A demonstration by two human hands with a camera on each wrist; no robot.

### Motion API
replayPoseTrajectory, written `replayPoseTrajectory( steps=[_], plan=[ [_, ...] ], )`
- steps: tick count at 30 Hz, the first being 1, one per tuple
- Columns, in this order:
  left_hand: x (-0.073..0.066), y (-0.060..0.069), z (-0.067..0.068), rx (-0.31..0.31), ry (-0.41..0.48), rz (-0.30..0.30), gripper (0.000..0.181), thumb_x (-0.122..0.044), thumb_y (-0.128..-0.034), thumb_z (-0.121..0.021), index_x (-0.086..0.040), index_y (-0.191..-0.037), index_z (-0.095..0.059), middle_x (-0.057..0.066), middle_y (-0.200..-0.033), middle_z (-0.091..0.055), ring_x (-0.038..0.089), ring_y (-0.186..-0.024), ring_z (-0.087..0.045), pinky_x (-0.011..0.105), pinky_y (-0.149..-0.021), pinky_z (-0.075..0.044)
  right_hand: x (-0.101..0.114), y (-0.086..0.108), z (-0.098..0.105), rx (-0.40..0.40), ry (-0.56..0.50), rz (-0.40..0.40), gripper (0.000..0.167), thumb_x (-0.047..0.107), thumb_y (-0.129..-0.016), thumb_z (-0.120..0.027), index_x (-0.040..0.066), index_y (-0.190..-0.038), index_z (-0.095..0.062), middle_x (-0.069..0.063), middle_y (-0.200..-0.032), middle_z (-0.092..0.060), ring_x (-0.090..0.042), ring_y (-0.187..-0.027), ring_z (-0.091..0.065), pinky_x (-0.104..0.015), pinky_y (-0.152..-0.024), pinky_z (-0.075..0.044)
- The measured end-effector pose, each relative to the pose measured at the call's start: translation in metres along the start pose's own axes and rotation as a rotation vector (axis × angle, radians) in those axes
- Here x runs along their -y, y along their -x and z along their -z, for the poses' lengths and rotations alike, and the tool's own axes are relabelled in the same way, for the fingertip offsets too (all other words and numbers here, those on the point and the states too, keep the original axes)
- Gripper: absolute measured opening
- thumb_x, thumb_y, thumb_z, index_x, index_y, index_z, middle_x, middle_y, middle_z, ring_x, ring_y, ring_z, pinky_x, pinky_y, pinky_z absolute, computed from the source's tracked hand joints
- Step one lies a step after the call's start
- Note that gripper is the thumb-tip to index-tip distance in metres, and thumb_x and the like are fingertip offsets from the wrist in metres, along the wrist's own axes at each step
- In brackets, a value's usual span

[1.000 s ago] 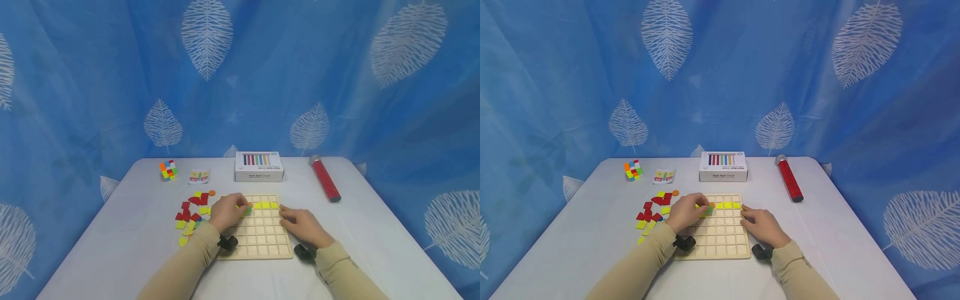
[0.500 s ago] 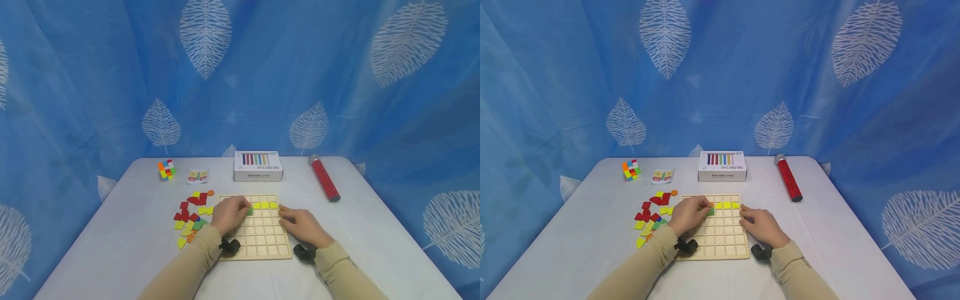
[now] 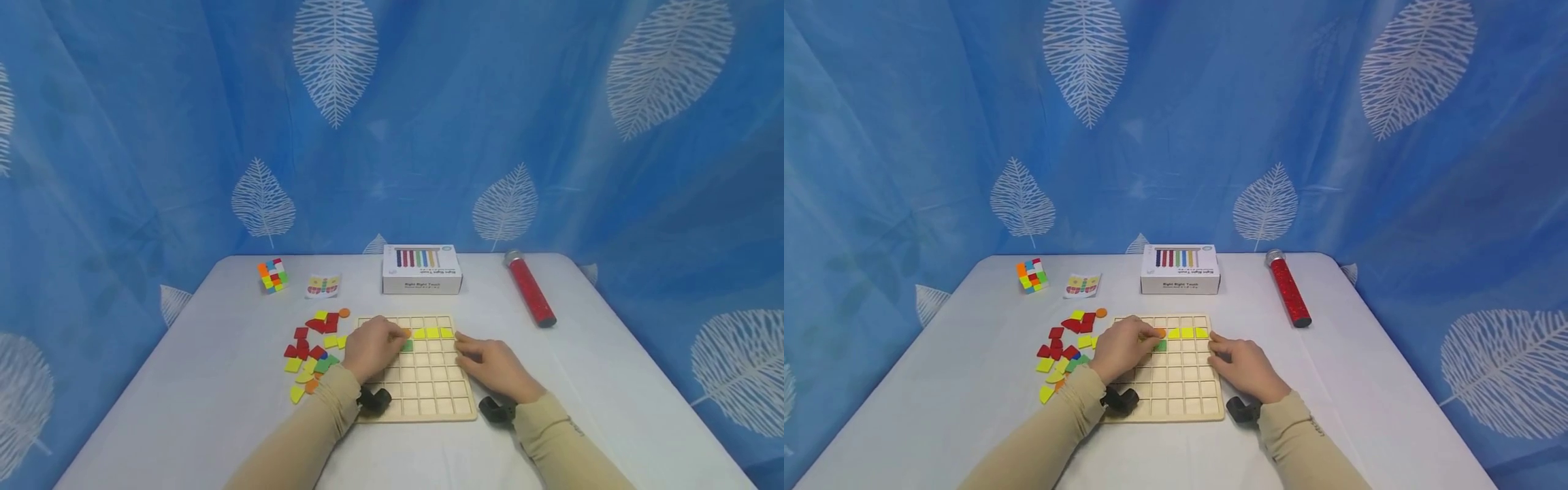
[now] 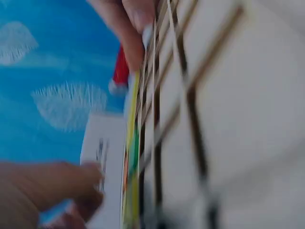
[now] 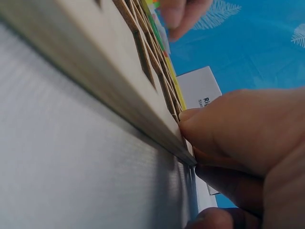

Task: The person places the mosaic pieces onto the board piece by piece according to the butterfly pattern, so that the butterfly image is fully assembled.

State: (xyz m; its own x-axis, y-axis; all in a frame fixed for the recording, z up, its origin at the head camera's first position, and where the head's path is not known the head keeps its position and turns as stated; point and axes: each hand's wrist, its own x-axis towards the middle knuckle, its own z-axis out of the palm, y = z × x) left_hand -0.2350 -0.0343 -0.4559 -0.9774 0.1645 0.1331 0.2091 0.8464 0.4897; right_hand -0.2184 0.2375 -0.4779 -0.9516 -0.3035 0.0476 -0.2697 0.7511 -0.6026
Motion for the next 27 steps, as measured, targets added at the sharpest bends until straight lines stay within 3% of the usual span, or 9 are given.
replayPoseTrajectory(
  steps=[4, 6, 9, 11, 14, 20, 27],
  plan=[
    [0.019, 0.004, 0.031, -0.059, 0.130, 0.154, 0.026, -0.032, -0.0970, -0.071, -0.021, -0.120, -0.078, 0.001, -0.124, -0.074, 0.023, -0.110, -0.068, 0.043, -0.089, -0.056, 0.001, 0.000, 0.001, 0.005, -0.001, -0.006, 0.042, 0.025, -0.097, -0.070, 0.009, -0.137, -0.066, -0.003, -0.152, -0.054, -0.032, -0.142, -0.050, -0.051, -0.115, -0.039],
    [0.035, 0.011, 0.050, -0.086, 0.174, 0.216, 0.030, -0.031, -0.0982, -0.070, -0.018, -0.125, -0.076, 0.004, -0.125, -0.074, 0.025, -0.104, -0.068, 0.044, -0.086, -0.055, 0.003, 0.000, 0.000, 0.015, -0.009, -0.013, 0.043, 0.025, -0.098, -0.070, 0.009, -0.137, -0.066, -0.003, -0.153, -0.053, -0.032, -0.143, -0.049, -0.052, -0.115, -0.039],
    [0.059, 0.027, 0.070, -0.078, 0.197, 0.285, 0.032, -0.030, -0.0998, -0.068, -0.014, -0.128, -0.074, 0.008, -0.121, -0.074, 0.026, -0.097, -0.064, 0.043, -0.084, -0.053, 0.004, 0.000, 0.000, 0.031, -0.009, -0.017, 0.044, 0.026, -0.098, -0.069, 0.009, -0.138, -0.065, -0.003, -0.154, -0.052, -0.033, -0.143, -0.048, -0.052, -0.115, -0.039],
    [0.071, 0.038, 0.076, -0.045, 0.217, 0.326, 0.033, -0.028, -0.1004, -0.068, -0.012, -0.129, -0.073, 0.009, -0.120, -0.073, 0.027, -0.098, -0.061, 0.044, -0.086, -0.053, 0.003, 0.000, 0.002, 0.038, -0.004, -0.023, 0.044, 0.028, -0.099, -0.069, 0.010, -0.139, -0.065, -0.002, -0.154, -0.052, -0.033, -0.144, -0.048, -0.052, -0.116, -0.038],
    [0.082, 0.048, 0.075, -0.015, 0.196, 0.329, 0.036, -0.026, -0.1000, -0.068, -0.012, -0.133, -0.071, 0.010, -0.127, -0.069, 0.027, -0.109, -0.058, 0.046, -0.097, -0.054, 0.003, -0.001, 0.005, 0.039, 0.018, -0.025, 0.045, 0.030, -0.099, -0.068, 0.011, -0.140, -0.064, -0.002, -0.155, -0.051, -0.033, -0.144, -0.047, -0.054, -0.116, -0.038],
    [0.085, 0.045, 0.056, -0.025, -0.003, 0.234, 0.046, -0.028, -0.0928, -0.078, -0.016, -0.137, -0.068, 0.008, -0.106, -0.063, 0.022, -0.092, -0.057, 0.032, -0.074, -0.056, 0.002, -0.001, 0.008, 0.033, 0.004, -0.030, 0.045, 0.030, -0.098, -0.068, 0.011, -0.139, -0.065, -0.003, -0.155, -0.051, -0.035, -0.145, -0.046, -0.055, -0.116, -0.037],
    [0.090, 0.045, 0.044, -0.043, -0.034, 0.273, 0.042, -0.027, -0.0911, -0.080, -0.015, -0.131, -0.072, 0.007, -0.108, -0.062, 0.021, -0.096, -0.055, 0.035, -0.079, -0.056, 0.004, 0.002, 0.002, 0.036, -0.009, -0.022, 0.046, 0.030, -0.099, -0.068, 0.009, -0.139, -0.064, -0.004, -0.154, -0.052, -0.034, -0.145, -0.046, -0.054, -0.116, -0.037]
  ],
)
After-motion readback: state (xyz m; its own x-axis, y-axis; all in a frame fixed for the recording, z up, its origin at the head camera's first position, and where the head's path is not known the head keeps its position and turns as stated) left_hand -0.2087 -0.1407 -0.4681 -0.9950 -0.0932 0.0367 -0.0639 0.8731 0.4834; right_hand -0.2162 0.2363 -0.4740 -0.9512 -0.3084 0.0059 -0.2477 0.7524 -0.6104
